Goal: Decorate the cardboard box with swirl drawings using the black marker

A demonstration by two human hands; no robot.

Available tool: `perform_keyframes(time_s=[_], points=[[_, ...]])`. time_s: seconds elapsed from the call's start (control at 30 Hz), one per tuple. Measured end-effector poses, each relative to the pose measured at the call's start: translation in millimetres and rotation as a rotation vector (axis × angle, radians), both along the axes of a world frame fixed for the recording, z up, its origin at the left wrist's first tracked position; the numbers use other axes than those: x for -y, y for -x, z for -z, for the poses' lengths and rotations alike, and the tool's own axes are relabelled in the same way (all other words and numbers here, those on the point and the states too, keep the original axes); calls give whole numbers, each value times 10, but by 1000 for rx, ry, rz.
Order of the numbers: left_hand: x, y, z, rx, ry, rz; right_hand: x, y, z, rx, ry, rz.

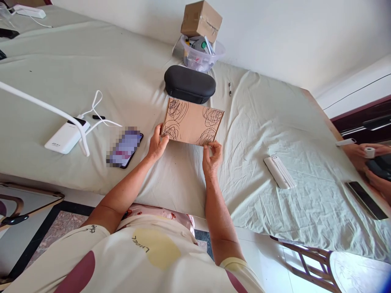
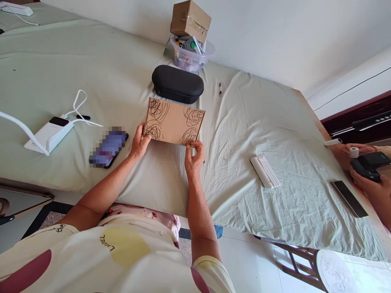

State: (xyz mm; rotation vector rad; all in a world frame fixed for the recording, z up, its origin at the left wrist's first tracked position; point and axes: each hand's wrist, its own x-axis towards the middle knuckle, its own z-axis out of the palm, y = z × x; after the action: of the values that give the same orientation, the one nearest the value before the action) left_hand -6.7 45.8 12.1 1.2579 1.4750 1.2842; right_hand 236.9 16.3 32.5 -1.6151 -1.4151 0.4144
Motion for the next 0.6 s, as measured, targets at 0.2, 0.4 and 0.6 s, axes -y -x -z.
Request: perform_keyframes(time_s=[0.2,0.4,0.6], points=[[8,-39,23,-169,128,-17,1,4,129,135,145,-87],[-5,-28,23,-203,95,-9,-65,-168,91,217,146,25],[-10,-22,55,-217,63,20,-92,-406,37,312,188,155]])
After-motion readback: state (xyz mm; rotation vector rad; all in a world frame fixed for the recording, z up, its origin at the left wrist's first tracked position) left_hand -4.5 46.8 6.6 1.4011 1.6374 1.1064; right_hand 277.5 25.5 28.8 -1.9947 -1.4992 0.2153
